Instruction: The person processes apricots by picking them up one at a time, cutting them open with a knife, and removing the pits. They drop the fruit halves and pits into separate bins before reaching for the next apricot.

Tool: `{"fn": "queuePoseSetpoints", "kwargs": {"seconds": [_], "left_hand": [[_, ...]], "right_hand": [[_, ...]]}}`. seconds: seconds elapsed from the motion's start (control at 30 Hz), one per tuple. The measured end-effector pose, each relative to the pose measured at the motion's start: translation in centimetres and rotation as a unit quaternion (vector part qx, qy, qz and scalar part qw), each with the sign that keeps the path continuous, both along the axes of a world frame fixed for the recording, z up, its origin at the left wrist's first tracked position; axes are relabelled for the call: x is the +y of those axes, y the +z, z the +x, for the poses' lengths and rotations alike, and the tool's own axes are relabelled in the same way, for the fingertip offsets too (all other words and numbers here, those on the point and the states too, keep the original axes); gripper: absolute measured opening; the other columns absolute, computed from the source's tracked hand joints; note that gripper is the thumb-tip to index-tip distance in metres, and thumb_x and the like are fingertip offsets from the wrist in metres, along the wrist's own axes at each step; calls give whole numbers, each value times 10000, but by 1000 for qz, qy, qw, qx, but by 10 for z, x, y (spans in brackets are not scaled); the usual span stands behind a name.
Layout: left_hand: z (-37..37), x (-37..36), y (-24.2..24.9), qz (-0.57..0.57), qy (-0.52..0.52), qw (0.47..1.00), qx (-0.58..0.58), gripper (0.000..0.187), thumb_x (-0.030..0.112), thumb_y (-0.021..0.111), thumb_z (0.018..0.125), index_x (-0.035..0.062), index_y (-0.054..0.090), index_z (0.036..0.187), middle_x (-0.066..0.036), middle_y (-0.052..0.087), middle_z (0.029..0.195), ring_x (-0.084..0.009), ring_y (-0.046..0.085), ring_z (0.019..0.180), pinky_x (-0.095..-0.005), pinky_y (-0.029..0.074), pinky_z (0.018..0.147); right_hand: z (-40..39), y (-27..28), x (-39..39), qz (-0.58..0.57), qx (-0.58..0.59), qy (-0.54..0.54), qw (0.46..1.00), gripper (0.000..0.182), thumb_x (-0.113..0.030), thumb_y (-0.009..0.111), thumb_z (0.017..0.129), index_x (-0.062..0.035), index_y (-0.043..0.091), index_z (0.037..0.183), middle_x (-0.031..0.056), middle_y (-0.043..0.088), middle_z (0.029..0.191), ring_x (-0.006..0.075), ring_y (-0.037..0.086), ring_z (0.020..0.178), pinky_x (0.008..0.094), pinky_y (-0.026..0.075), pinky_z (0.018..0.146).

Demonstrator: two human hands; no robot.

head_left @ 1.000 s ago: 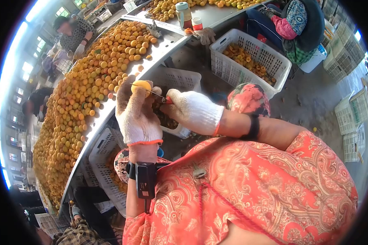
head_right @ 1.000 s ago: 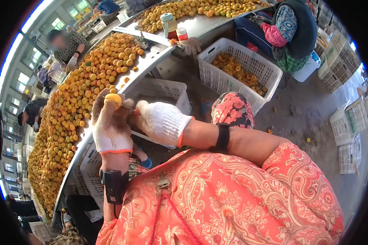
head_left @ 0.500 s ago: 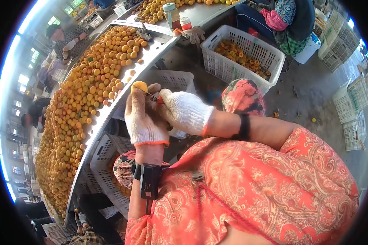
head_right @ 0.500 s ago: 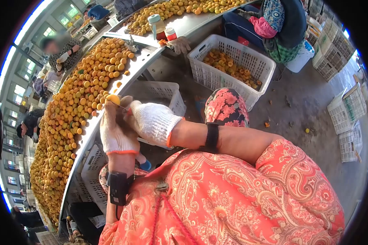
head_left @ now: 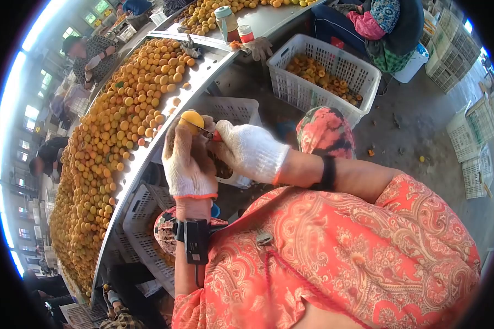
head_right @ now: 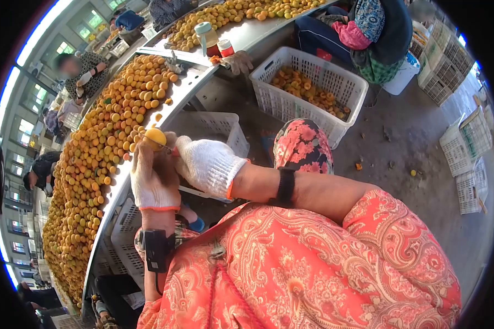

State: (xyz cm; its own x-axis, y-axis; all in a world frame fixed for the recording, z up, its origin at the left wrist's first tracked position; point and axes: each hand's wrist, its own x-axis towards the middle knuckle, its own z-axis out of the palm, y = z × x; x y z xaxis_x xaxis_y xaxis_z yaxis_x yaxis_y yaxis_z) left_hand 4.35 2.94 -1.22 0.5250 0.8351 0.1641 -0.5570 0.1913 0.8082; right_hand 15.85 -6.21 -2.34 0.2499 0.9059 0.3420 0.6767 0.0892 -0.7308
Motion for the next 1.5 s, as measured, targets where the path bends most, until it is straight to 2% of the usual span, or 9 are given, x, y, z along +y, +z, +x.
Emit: {"fn": "queuePoseSetpoints", "kwargs": {"seconds": [0.07, 0.3, 0.53, 0.6, 0.83, 1.0, 1.23, 1.43, 1.5], "left_hand": [[4, -8, 0, -157, -25, 986, -40, 357, 302, 635, 974, 1, 579, 1156, -151, 666, 1026, -258, 639, 933, -380, 536, 846], [8, -11, 0, -86, 6, 996, 26, 396, 383, 594, 991, 22, 577, 1152, -138, 657, 1055, -251, 632, 950, -369, 522, 865], [13, -14, -2, -238, 24, 971, 24, 452, 479, 553, 990, 45, 568, 1117, -117, 626, 1059, -222, 611, 952, -358, 509, 867], [17, -16, 1, -283, 55, 957, 18, 440, 472, 546, 997, 45, 575, 1098, -112, 639, 1039, -214, 620, 940, -356, 513, 854], [8, -3, -18, -52, 23, 997, 54, 401, 393, 550, 1014, 9, 596, 1121, -122, 672, 1018, -204, 637, 947, -328, 529, 840], [14, -10, -5, -292, 31, 956, 7, 434, 448, 579, 979, 17, 574, 1036, -136, 630, 924, -245, 600, 815, -343, 527, 778], [8, 1, -16, -280, -24, 959, -35, 471, 516, 572, 966, 57, 597, 1068, -145, 669, 975, -287, 631, 903, -414, 511, 871], [-8, 17, -10, -169, 122, 978, 33, 354, 407, 562, 1002, 71, 585, 1113, -111, 687, 930, -228, 657, 877, -370, 519, 807], [-15, 14, -13, -128, 113, 985, 17, 322, 359, 564, 1004, 58, 595, 1114, -106, 678, 907, -206, 657, 797, -333, 530, 706]], "right_hand": [[0, -3, 3, -13, 8, -7, 1000, 289, -267, 561, 970, -6, 515, 1083, 243, 658, 802, 429, 658, 776, 489, 512, 625], [-1, 1, 4, -25, -2, 7, 1000, 358, -281, 536, 975, 5, 511, 1189, 244, 665, 810, 426, 661, 786, 501, 519, 640], [-4, -12, 5, 47, 2, 10, 999, 307, -257, 543, 974, 11, 499, 1117, 216, 657, 725, 396, 671, 677, 475, 517, 561], [-2, -9, 7, -41, -25, -7, 999, 302, -265, 543, 977, 7, 512, 1106, 224, 659, 739, 402, 675, 710, 491, 519, 599], [1, -25, 9, 36, 40, 29, 998, 275, -270, 544, 979, -8, 547, 1061, 221, 653, 721, 402, 664, 691, 483, 510, 592], [-1, -29, 15, 22, -92, -39, 995, 317, -279, 582, 961, -2, 519, 1102, 176, 646, 669, 372, 656, 593, 459, 507, 507], [2, -41, 23, 76, -93, -20, 993, 359, -308, 586, 951, 4, 509, 1109, 196, 647, 679, 382, 657, 601, 468, 506, 499], [4, 4, 3, 65, -18, 40, 997, 259, -268, 601, 954, -24, 559, 1031, 215, 666, 754, 378, 689, 740, 431, 519, 605], [6, 15, 1, 152, 141, 25, 978, 261, -273, 617, 970, -23, 546, 1004, 194, 661, 747, 322, 702, 714, 390, 512, 602]]}}
